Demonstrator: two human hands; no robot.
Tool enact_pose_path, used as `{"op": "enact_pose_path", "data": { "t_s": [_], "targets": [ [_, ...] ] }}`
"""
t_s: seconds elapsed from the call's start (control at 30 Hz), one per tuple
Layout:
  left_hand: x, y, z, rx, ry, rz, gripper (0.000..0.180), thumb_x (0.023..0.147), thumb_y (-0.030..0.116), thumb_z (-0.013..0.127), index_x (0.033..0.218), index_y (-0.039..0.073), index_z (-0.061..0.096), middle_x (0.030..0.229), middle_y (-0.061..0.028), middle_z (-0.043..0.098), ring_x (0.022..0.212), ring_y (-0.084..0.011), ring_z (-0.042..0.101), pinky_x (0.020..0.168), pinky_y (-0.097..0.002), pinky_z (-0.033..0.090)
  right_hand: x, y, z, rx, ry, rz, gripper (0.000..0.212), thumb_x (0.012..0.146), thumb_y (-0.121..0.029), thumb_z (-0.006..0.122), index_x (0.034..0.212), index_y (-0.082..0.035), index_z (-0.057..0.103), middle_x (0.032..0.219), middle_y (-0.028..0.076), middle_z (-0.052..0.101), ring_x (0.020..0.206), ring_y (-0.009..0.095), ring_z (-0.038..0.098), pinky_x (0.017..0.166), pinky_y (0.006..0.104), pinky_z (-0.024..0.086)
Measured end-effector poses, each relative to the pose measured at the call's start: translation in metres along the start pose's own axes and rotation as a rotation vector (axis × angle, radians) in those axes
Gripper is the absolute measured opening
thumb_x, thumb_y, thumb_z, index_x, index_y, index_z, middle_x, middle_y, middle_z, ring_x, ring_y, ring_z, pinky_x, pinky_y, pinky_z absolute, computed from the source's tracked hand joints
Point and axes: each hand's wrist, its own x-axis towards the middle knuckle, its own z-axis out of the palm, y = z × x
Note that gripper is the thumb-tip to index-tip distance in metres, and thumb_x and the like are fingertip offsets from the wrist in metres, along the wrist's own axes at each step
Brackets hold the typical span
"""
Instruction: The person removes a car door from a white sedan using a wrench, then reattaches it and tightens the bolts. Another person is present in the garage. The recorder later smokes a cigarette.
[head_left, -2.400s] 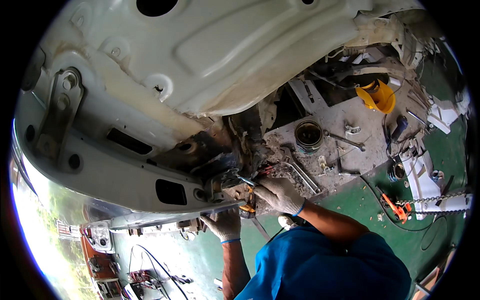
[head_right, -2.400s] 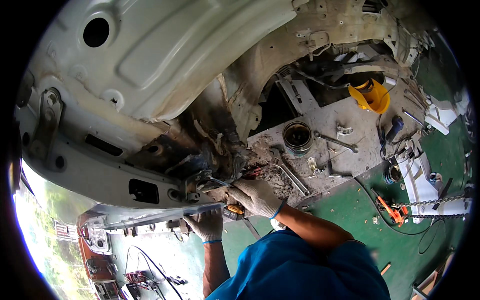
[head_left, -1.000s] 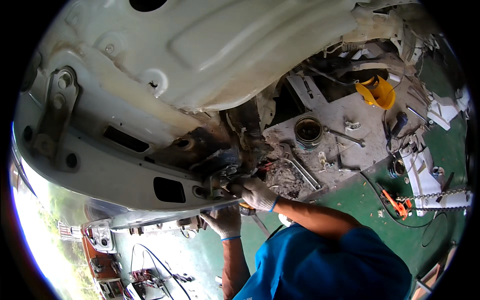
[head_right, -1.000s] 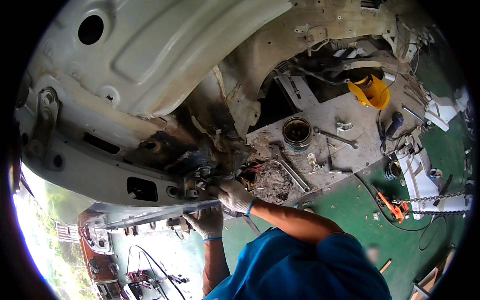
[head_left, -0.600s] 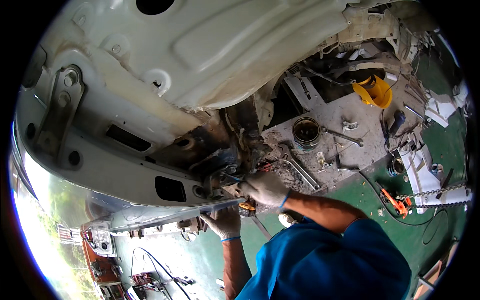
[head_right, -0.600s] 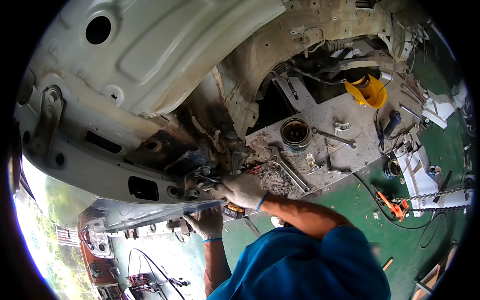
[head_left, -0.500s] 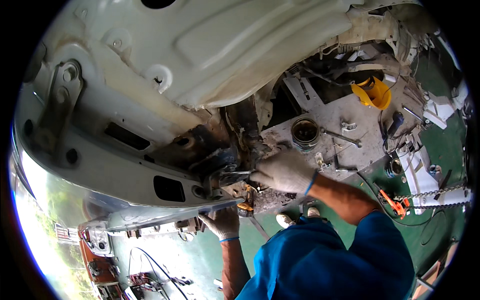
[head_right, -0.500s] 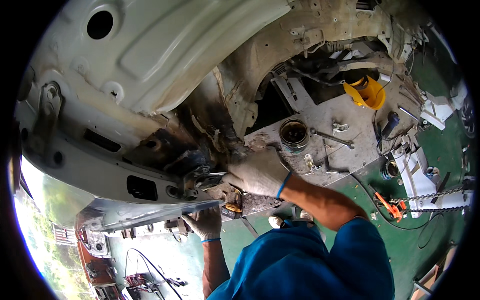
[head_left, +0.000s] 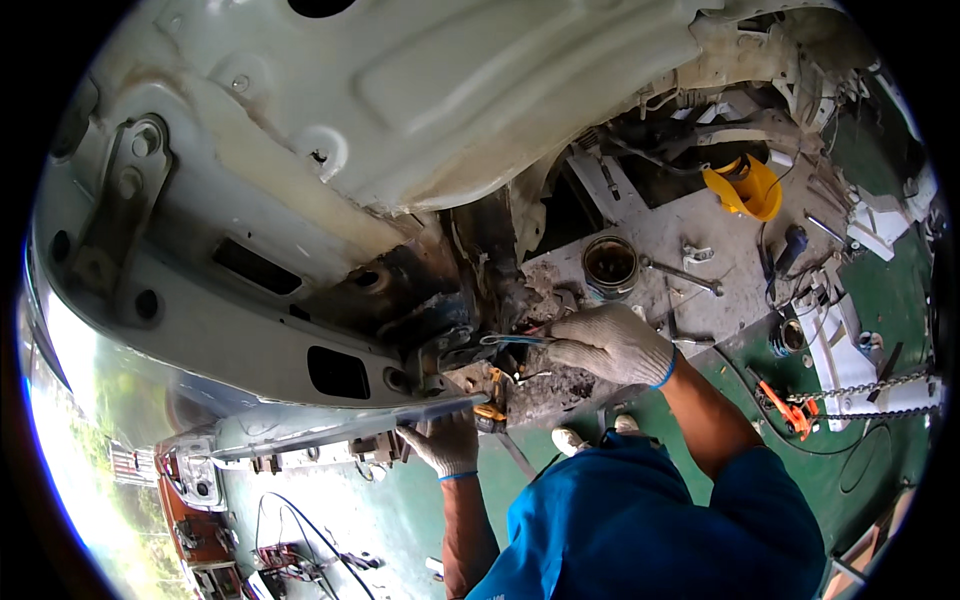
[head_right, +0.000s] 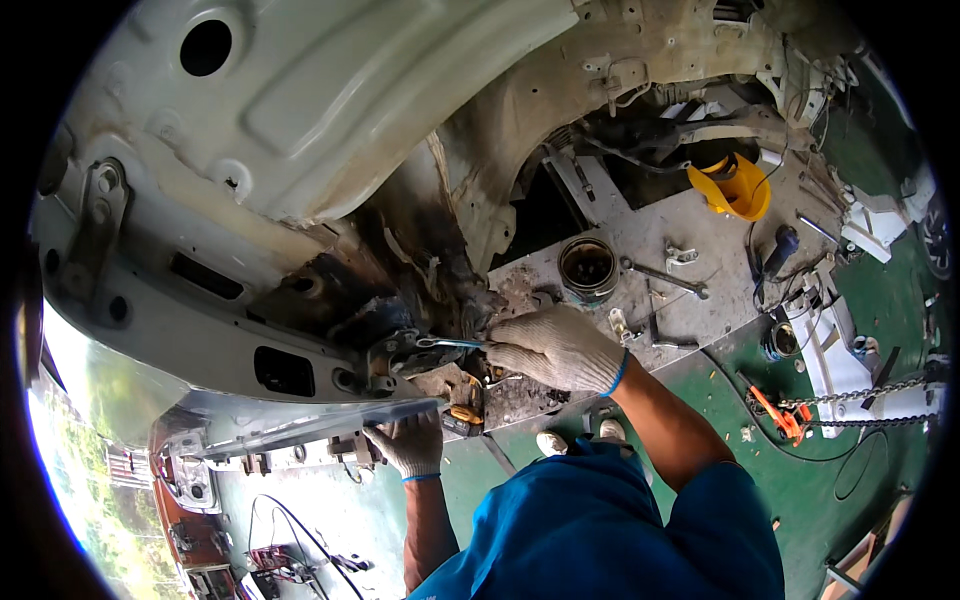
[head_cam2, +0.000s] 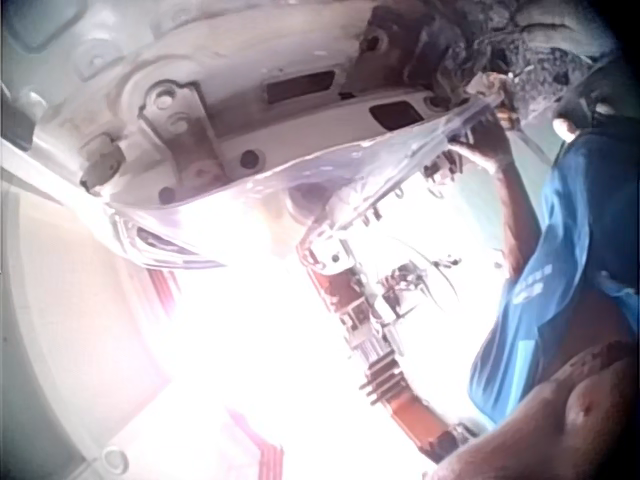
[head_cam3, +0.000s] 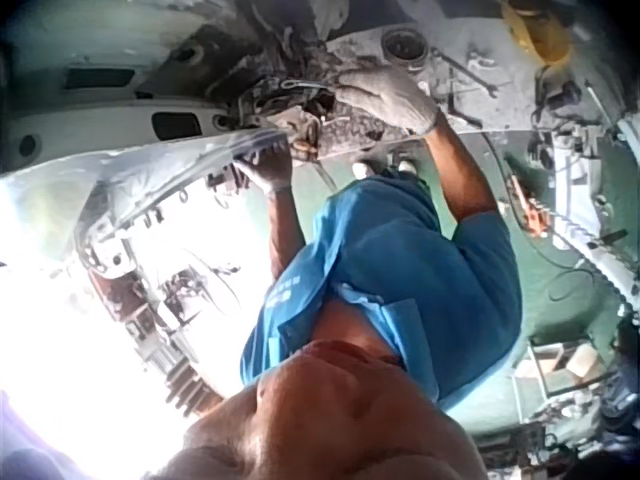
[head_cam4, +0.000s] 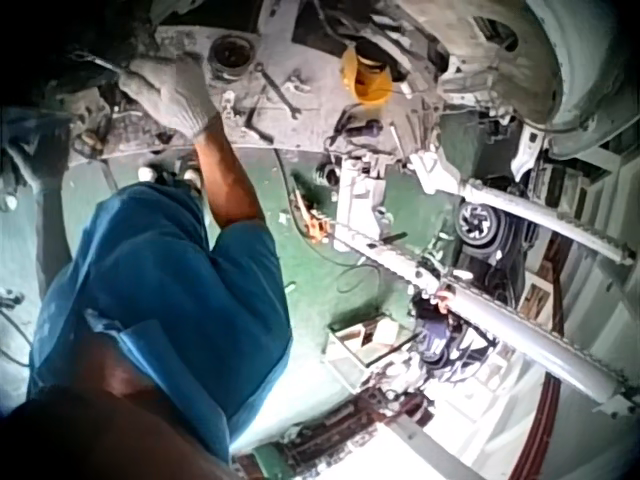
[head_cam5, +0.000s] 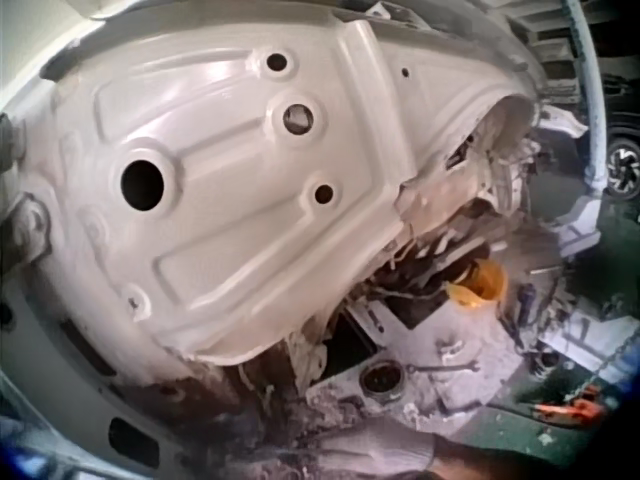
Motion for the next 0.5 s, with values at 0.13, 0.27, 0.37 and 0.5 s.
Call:
{"op": "enact_pose_path", "data": {
  "t_s": [0.13, 0.27, 0.37, 0.5],
  "targets": [
    [-0.003, -0.002, 0.007, -0.003, 0.041, 0.001, 0.085, 0.089, 0.078, 0.055, 0.133, 0.006, 0.059, 0.137, -0.0136, 0.059, 0.127, -0.0309, 0.054, 0.112, -0.0546, 0.041, -0.028, 0.014, 0.029, 0.273, 0.039, 0.12, 0.024, 0.096, -0.024, 0.071, 0.107, -0.003, 0.072, 0.092, 0.018, 0.074, 0.079, 0.032, 0.073, 0.068, 0.0395, 0.057],
    [0.016, 0.022, -0.01, -0.006, -0.063, 0.087, 0.083, 0.089, 0.079, 0.052, 0.14, 0.014, 0.056, 0.143, -0.0113, 0.056, 0.132, -0.0306, 0.051, 0.114, -0.0552, 0.036, -0.052, 0.024, 0.072, 0.208, 0.131, -0.089, 0.014, 0.093, -0.015, 0.072, 0.102, -0.004, 0.073, 0.098, 0.01, 0.069, 0.083, 0.027, 0.07, 0.067, 0.0387, 0.058],
    [0.027, 0.023, -0.005, -0.014, -0.074, 0.193, 0.08, 0.089, 0.08, 0.051, 0.139, 0.017, 0.058, 0.143, -0.0093, 0.057, 0.131, -0.0293, 0.052, 0.113, -0.0545, 0.036, -0.057, 0.012, 0.102, 0.734, 0.109, 0.389, 0.011, 0.087, -0.013, 0.079, 0.092, -0.006, 0.073, 0.084, 0.007, 0.071, 0.075, 0.015, 0.069, 0.065, 0.0322, 0.056],
    [0.023, 0.018, 0.004, -0.018, 0.03, 0.241, 0.078, 0.092, 0.078, 0.046, 0.14, 0.018, 0.058, 0.141, -0.0071, 0.059, 0.129, -0.0281, 0.055, 0.11, -0.05, 0.041, -0.019, -0.013, 0.116, 0.333, 0.163, 0.246, 0.024, 0.085, -0.026, 0.082, 0.095, -0.007, 0.072, 0.082, 0.008, 0.07, 0.067, 0.019, 0.069, 0.061, 0.0333, 0.055]
  ]
}}
